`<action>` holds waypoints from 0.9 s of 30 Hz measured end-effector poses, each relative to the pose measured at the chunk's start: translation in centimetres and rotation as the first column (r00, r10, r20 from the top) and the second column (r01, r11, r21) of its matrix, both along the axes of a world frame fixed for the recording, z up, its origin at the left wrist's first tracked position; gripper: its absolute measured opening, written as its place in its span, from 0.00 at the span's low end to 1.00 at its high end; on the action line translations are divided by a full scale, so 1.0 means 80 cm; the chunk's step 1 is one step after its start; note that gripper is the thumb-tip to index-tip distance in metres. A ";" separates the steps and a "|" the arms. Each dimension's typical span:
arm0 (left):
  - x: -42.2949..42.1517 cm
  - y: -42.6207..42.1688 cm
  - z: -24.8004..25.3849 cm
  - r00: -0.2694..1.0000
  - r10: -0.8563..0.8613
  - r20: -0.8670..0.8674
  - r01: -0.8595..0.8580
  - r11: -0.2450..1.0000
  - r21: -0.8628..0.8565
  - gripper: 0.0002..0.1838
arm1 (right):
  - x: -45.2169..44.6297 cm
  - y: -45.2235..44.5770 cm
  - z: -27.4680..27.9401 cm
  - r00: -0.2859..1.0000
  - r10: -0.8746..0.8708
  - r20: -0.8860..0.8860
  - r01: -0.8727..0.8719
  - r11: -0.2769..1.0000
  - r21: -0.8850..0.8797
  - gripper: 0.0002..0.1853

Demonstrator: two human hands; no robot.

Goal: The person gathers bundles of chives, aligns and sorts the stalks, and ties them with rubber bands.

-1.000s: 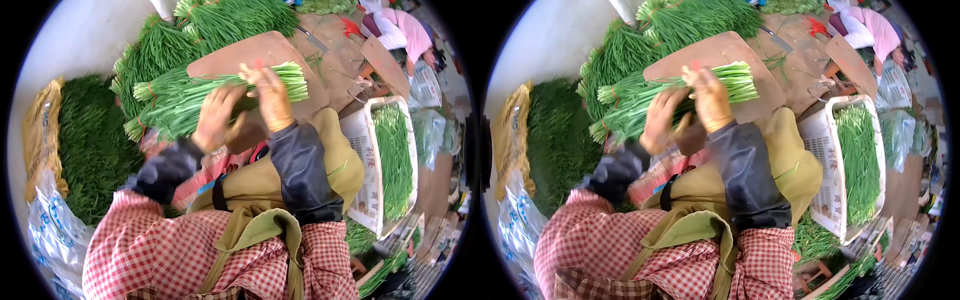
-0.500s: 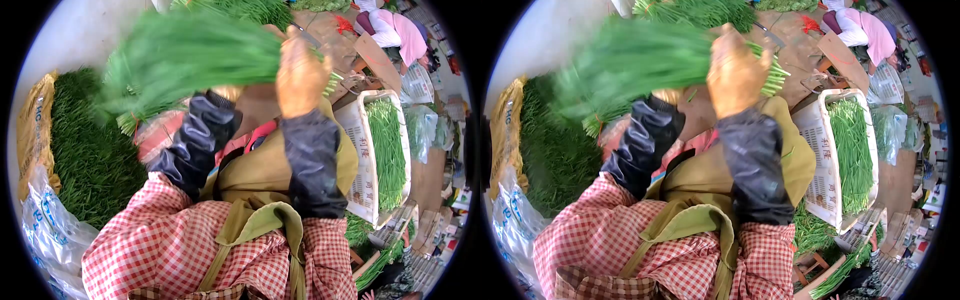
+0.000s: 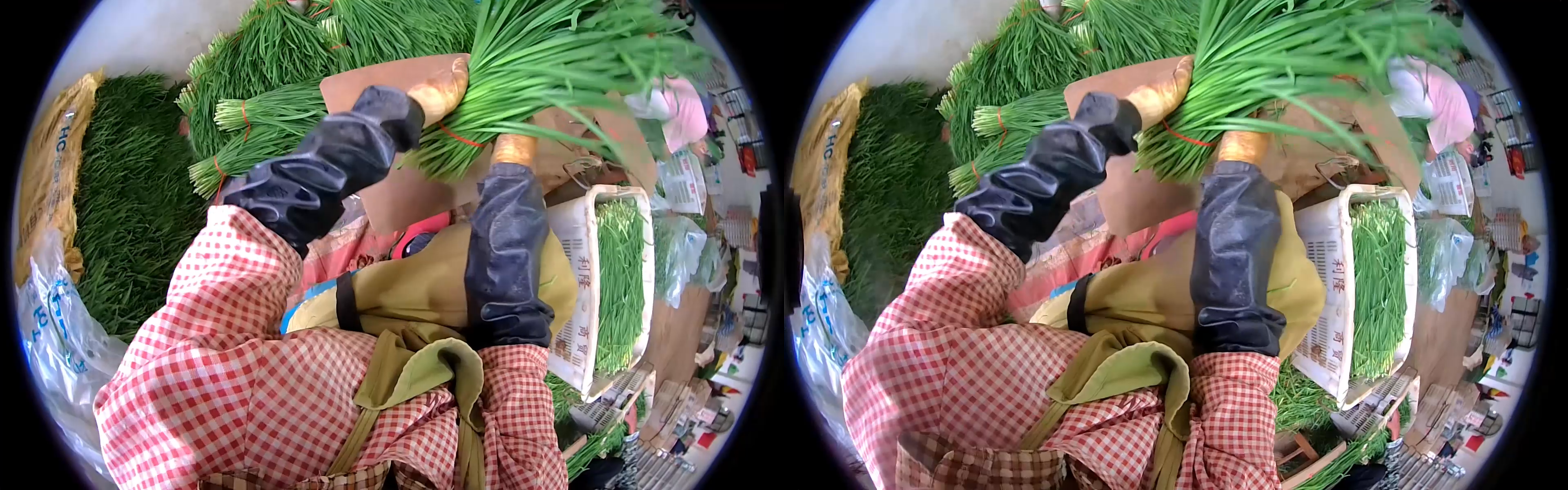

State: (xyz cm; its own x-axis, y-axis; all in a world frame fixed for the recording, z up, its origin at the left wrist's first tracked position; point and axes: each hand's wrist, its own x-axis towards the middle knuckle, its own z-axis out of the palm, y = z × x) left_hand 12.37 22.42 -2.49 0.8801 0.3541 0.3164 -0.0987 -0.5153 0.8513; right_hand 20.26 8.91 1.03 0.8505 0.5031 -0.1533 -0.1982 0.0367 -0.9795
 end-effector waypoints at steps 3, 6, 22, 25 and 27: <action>-0.013 0.015 0.042 0.842 -0.042 -0.538 0.007 0.998 -0.068 0.29 | -0.007 -0.011 -0.016 0.999 0.007 -0.053 -0.011 0.997 -0.079 0.16; -0.007 0.074 -0.087 0.794 -0.227 -0.564 0.309 0.949 0.054 0.25 | -0.034 -0.029 -0.060 0.991 -0.017 -0.130 -0.005 0.986 -0.167 0.18; -0.134 0.017 -0.025 0.963 -0.232 -0.137 0.265 0.907 0.326 0.12 | -0.112 -0.072 -0.047 0.648 0.536 0.541 0.156 0.602 -0.783 0.13; -0.126 0.018 -0.011 0.919 -0.304 -0.250 0.391 0.771 0.503 0.11 | -0.102 -0.076 -0.050 0.533 0.675 0.510 0.141 0.524 -0.840 0.11; -0.115 0.009 -0.012 0.916 -0.295 -0.274 0.400 0.731 0.553 0.10 | -0.096 -0.076 -0.050 0.485 0.770 0.413 0.110 0.415 -0.903 0.10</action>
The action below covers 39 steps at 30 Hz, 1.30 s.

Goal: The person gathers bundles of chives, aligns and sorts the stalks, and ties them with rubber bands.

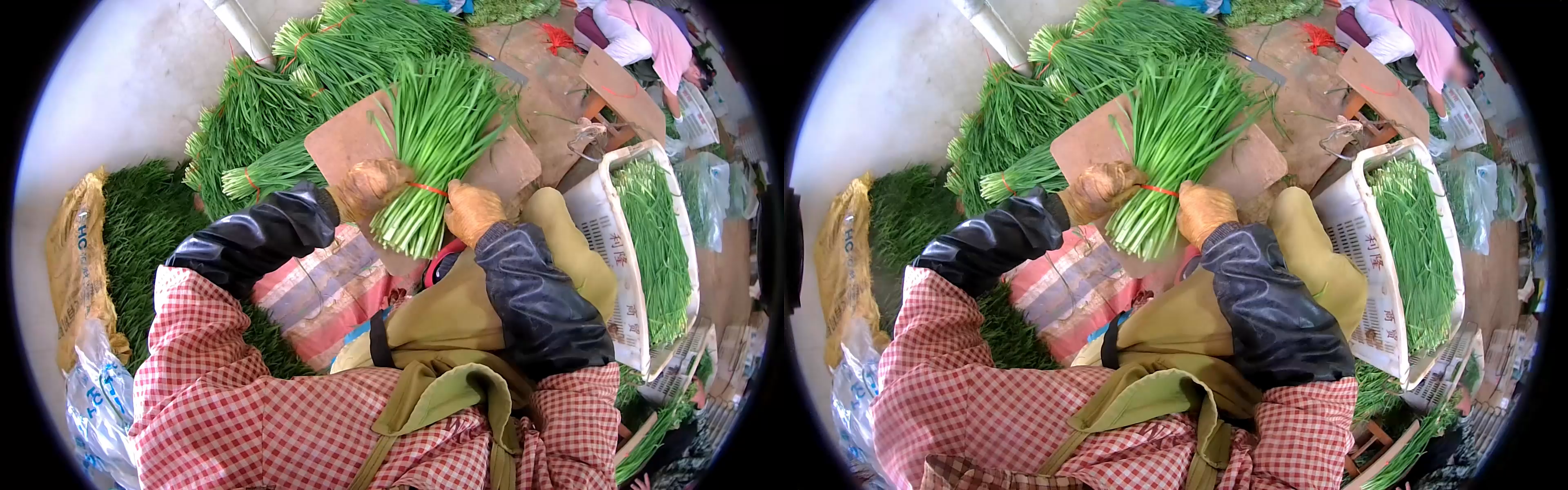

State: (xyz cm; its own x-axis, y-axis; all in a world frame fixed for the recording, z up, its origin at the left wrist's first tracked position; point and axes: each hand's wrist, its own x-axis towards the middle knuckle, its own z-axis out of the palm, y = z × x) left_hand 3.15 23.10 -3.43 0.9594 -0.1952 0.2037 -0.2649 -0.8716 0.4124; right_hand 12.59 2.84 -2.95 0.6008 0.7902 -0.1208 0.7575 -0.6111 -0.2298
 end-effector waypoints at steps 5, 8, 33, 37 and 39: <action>0.017 -0.030 -0.004 0.985 -0.031 0.171 -0.030 0.939 0.343 0.08 | 0.008 -0.003 -0.012 0.998 0.070 -0.002 -0.070 0.992 -0.107 0.09; 0.025 -0.016 -0.016 0.971 -0.121 0.207 0.052 0.949 0.312 0.08 | 0.011 -0.003 -0.024 0.998 0.060 0.026 -0.058 0.996 -0.061 0.10; 0.004 -0.036 -0.032 0.863 0.039 -0.503 -0.502 0.172 -0.848 0.29 | 0.017 0.016 -0.076 0.843 -0.344 -0.413 0.464 0.854 0.235 0.12; 0.011 -0.030 0.025 0.916 0.316 -0.247 -0.395 0.819 -0.415 0.34 | -0.008 0.048 -0.119 0.682 0.004 -0.731 0.548 0.658 0.515 0.21; 0.014 -0.023 0.058 0.912 0.394 -0.113 -0.374 0.913 0.163 0.44 | 0.002 0.052 -0.125 0.693 0.007 -0.720 0.435 0.793 0.426 0.21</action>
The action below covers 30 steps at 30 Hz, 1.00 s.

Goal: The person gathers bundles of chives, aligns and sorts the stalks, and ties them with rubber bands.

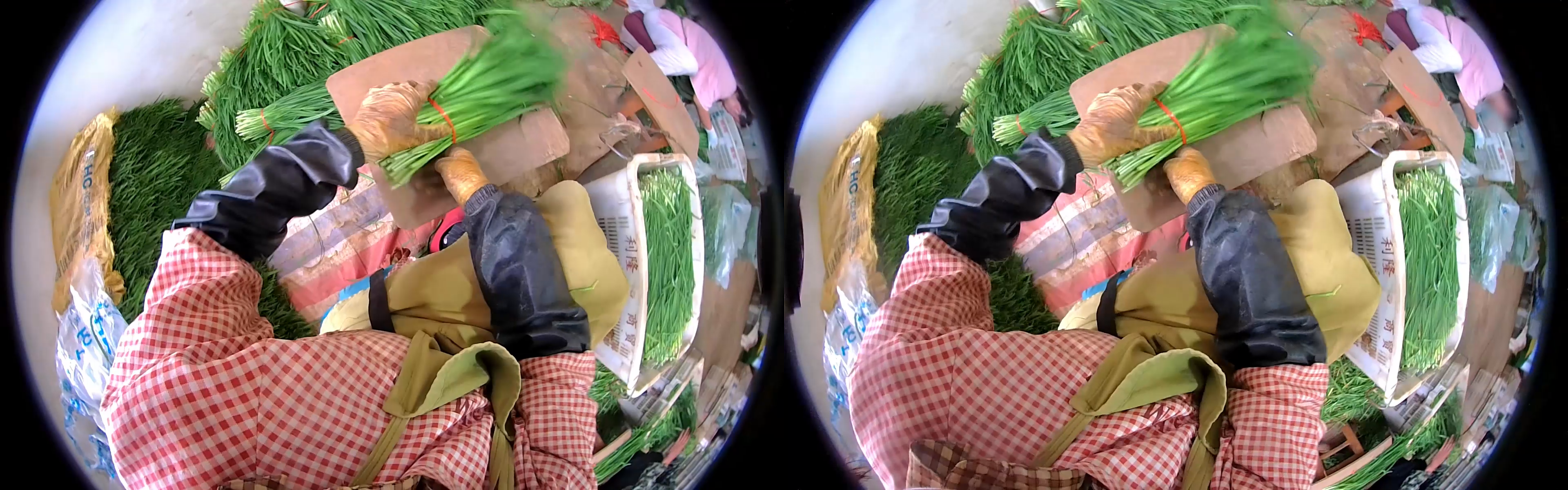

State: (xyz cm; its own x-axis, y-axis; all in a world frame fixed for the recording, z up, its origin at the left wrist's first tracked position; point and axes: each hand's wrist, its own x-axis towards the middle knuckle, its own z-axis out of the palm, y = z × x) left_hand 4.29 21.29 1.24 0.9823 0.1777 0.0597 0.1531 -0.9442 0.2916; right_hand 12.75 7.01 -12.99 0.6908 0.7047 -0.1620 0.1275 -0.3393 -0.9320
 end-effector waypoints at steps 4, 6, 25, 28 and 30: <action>-0.013 0.012 -0.048 0.989 0.142 -0.028 -0.141 0.990 0.023 0.52 | -0.009 -0.010 0.143 0.857 0.187 0.480 0.067 0.883 -0.464 0.15; -0.024 -0.015 -0.043 0.973 0.218 -0.078 -0.217 0.976 0.022 0.53 | 0.007 -0.001 0.180 0.720 -0.040 0.693 0.139 0.986 -0.088 0.19; -0.018 0.051 -0.045 1.000 0.011 0.022 0.007 0.749 -0.662 0.23 | 0.004 -0.025 0.149 0.537 -0.170 0.827 0.140 0.984 0.111 0.09; 0.005 0.065 -0.042 0.924 -0.366 0.109 0.365 0.764 -0.533 0.17 | -0.021 -0.024 0.137 0.668 0.008 0.744 0.200 0.961 -0.190 0.15; 0.014 0.064 -0.046 0.869 -0.492 0.046 0.491 0.850 -0.190 0.17 | -0.027 -0.022 0.144 0.668 0.062 0.742 0.200 0.945 -0.259 0.16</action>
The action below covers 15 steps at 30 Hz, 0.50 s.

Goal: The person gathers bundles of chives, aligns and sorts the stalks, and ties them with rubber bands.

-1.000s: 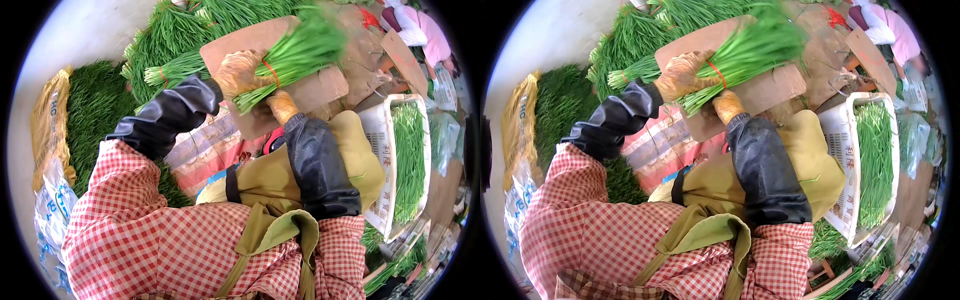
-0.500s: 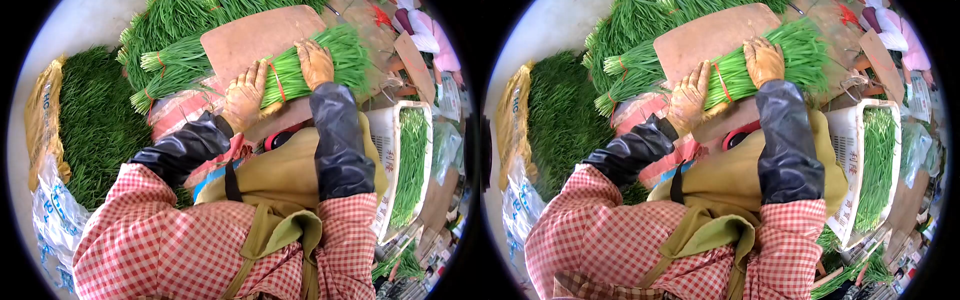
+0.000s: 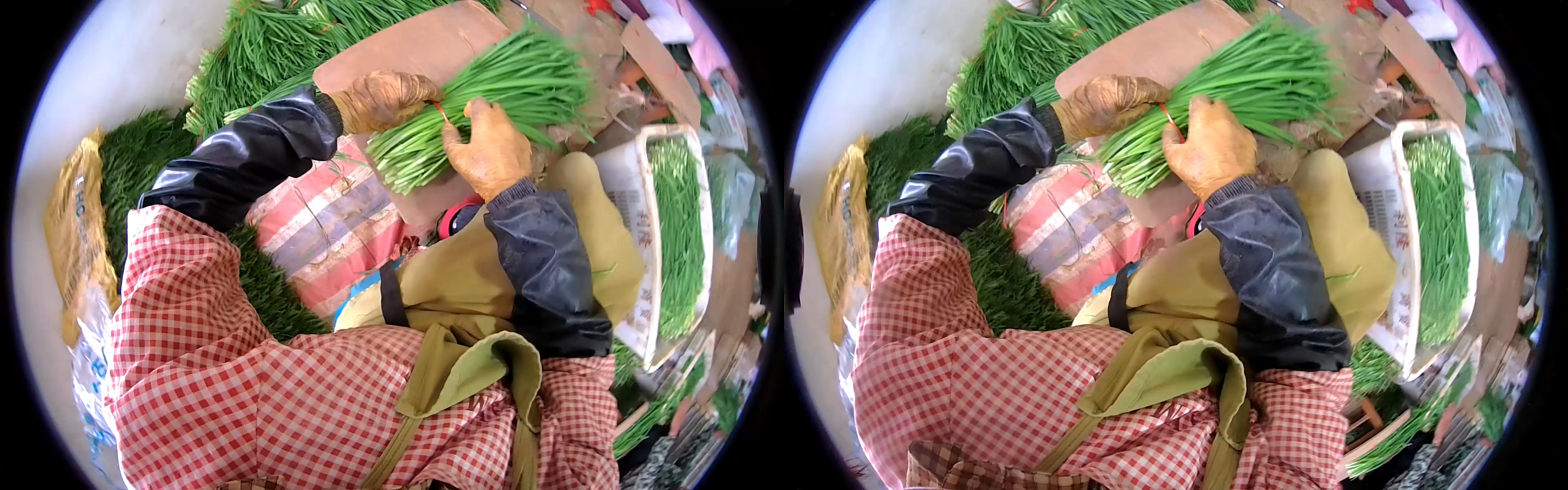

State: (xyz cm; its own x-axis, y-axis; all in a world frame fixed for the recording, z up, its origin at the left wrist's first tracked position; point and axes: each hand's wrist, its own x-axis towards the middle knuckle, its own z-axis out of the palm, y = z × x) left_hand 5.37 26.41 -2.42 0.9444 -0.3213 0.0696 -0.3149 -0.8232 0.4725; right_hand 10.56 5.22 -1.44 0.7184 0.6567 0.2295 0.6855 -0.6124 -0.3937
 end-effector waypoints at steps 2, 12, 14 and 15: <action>0.009 -0.003 0.000 0.998 -0.062 0.034 0.062 0.998 0.000 0.16 | -0.004 0.003 0.003 1.000 -0.023 -0.009 0.022 0.998 -0.066 0.17; 0.051 -0.020 -0.009 0.956 -0.225 0.190 0.176 0.954 0.245 0.08 | 0.021 0.007 -0.039 0.993 0.106 0.056 -0.098 0.987 -0.124 0.11; 0.051 -0.024 -0.020 0.982 -0.103 0.160 0.085 0.990 0.115 0.07 | 0.045 0.005 -0.058 0.987 0.159 0.010 -0.160 0.986 0.045 0.09; 0.052 -0.024 -0.019 0.999 0.026 0.045 -0.028 0.998 0.054 0.07 | 0.052 0.008 -0.053 0.988 0.152 -0.019 -0.151 0.988 0.007 0.08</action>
